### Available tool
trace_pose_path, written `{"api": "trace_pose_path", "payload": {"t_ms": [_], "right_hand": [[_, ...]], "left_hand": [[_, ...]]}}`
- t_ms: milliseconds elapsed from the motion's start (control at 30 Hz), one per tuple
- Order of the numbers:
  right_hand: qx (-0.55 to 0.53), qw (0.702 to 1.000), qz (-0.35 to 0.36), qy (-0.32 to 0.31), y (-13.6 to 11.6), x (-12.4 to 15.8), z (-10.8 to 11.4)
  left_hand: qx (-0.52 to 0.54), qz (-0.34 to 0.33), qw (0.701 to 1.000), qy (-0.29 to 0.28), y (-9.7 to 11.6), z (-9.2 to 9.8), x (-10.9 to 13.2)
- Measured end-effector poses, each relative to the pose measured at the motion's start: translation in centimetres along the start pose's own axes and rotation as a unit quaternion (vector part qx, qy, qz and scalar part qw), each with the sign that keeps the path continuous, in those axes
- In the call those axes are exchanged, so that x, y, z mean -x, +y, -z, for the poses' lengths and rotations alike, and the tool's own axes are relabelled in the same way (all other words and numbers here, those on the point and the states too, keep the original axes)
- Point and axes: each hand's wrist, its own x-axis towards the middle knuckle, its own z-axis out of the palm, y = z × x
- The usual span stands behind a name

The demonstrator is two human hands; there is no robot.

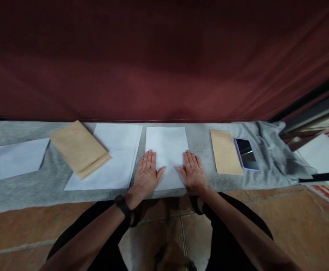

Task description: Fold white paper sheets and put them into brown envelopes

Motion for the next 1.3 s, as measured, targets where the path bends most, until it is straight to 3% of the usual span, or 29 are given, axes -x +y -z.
{"api": "trace_pose_path", "payload": {"t_ms": [300, 500, 633, 767, 967, 1167, 1300], "right_hand": [[-0.008, 0.998, -0.042, 0.039, 1.3, 0.6, -0.2], [-0.138, 0.989, 0.06, -0.004, -3.0, 0.9, 0.9], [-0.126, 0.988, 0.075, -0.043, -4.8, 1.5, 0.9], [-0.068, 0.995, 0.062, -0.036, -3.3, 1.3, 0.6], [-0.022, 1.0, 0.018, 0.001, -0.6, 0.9, 0.3], [0.001, 1.0, -0.013, 0.011, 0.2, 1.4, 0.1], [0.004, 0.999, -0.05, 0.005, 0.5, -0.1, 0.7]], "left_hand": [[0.001, 0.012, 1.0, 0.026, -1.2, 0.6, 0.4], [0.032, -0.076, 0.996, 0.023, 2.1, 1.0, 1.1], [0.036, -0.116, 0.993, -0.013, 3.5, -0.1, 1.9], [0.02, -0.107, 0.994, -0.028, 2.9, -0.1, 1.8], [0.006, -0.062, 0.998, -0.005, 0.9, 0.8, 1.4], [0.007, -0.018, 1.0, -0.002, -0.6, 0.7, 1.4], [0.006, 0.018, 1.0, 0.008, -1.0, 1.7, -0.2]]}}
